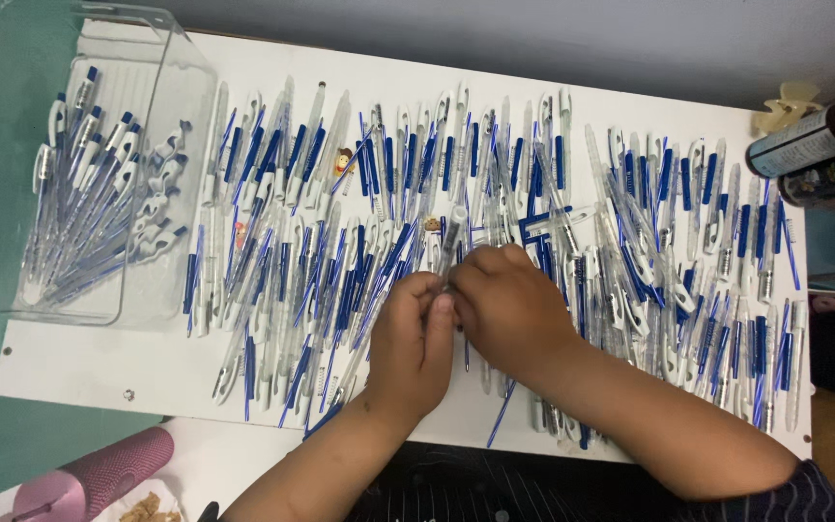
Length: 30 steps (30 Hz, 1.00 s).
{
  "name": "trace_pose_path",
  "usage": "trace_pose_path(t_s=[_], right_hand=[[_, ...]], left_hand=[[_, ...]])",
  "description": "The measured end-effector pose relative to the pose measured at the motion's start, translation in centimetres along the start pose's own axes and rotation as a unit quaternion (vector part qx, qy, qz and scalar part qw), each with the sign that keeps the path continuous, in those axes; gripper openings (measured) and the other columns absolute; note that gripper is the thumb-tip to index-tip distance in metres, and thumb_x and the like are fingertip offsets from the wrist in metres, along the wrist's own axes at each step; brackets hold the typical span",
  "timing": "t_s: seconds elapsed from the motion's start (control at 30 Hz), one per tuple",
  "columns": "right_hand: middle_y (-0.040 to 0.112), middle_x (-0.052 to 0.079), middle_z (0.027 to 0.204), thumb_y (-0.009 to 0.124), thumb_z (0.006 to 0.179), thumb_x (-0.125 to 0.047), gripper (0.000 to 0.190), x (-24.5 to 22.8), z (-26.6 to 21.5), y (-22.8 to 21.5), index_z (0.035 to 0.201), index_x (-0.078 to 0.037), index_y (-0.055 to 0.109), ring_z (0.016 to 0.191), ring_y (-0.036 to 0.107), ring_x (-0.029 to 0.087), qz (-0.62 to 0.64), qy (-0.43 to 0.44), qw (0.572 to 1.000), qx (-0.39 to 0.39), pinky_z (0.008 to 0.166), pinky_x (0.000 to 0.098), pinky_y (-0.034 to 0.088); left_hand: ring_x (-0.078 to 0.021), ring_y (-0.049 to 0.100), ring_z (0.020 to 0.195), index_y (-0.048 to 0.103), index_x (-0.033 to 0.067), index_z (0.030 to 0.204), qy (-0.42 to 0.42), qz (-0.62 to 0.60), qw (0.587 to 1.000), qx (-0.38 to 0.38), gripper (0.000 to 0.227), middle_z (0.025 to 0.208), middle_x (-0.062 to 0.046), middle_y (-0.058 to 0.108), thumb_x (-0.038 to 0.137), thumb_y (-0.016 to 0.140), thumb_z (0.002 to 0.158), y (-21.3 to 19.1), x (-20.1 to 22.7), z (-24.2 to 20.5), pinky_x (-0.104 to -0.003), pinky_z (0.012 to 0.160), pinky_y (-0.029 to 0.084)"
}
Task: The person assembles pens by hand by inserting blue ink refills into white plastic barrels. They work through a pile of components on a white desk and place the finished pens into a clear plastic bin.
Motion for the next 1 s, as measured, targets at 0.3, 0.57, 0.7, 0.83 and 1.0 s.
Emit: trace_pose_path(t_s=[0.3,0.57,0.7,0.83,1.0], right_hand=[[0.074,0.016,0.106,0.061,0.101,0.0,0.016,1.3,-3.2,-10.9,0.112,0.002,0.073,0.101,0.071,0.029,0.163,-0.016,0.955,0.246,0.091,0.0389,0.059],[0.073,0.015,0.106,0.06,0.103,-0.002,0.016,1.5,-3.5,-10.8,0.113,0.0,0.073,0.102,0.071,0.031,0.143,-0.052,0.957,0.247,0.089,0.0404,0.056],[0.074,0.013,0.114,0.057,0.103,-0.002,0.024,1.6,-3.6,-10.5,0.123,-0.005,0.07,0.106,0.072,0.032,0.129,-0.099,0.967,0.197,0.094,0.0457,0.052],[0.07,0.015,0.127,0.057,0.104,0.001,0.037,2.5,-4.7,-10.2,0.14,-0.009,0.059,0.109,0.07,0.031,0.156,-0.119,0.964,0.179,0.095,0.0422,0.053],[0.068,0.02,0.128,0.059,0.103,-0.002,0.035,4.0,-6.4,-10.7,0.138,-0.004,0.062,0.119,0.069,0.032,0.168,-0.034,0.962,0.215,0.101,0.0389,0.055]], left_hand=[[-0.0219,0.062,0.079,0.064,0.0044,0.113,0.002,0.006,0.998,-0.058,0.034,0.09,-0.004,0.068,0.03,0.042,0.107,0.5,0.6,-0.1,-0.037,0.07,0.048],[-0.0248,0.065,0.081,0.068,0.0081,0.112,-0.004,0.053,0.995,-0.084,0.027,0.092,-0.003,0.072,0.024,0.047,0.104,0.5,0.5,0.3,-0.039,0.072,0.048],[-0.0233,0.066,0.081,0.068,0.0078,0.117,0.019,0.051,0.995,-0.087,0.03,0.097,-0.001,0.074,0.025,0.046,0.106,0.6,0.8,0.0,-0.038,0.078,0.048],[-0.0234,0.065,0.084,0.069,0.0098,0.113,-0.004,0.046,0.994,-0.1,0.031,0.095,0.0,0.074,0.026,0.043,0.106,0.6,0.9,0.1,-0.037,0.075,0.048],[-0.0237,0.065,0.089,0.068,0.0076,0.113,-0.029,0.053,0.995,-0.084,0.035,0.098,-0.004,0.073,0.032,0.046,0.104,0.5,0.2,-0.3,-0.038,0.076,0.05]])
Point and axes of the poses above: each hand's wrist, its own z-axis towards the middle knuckle, its own y-axis out of the palm, x = y × z, the point moved 5 cm from there along z, towards the middle knuckle
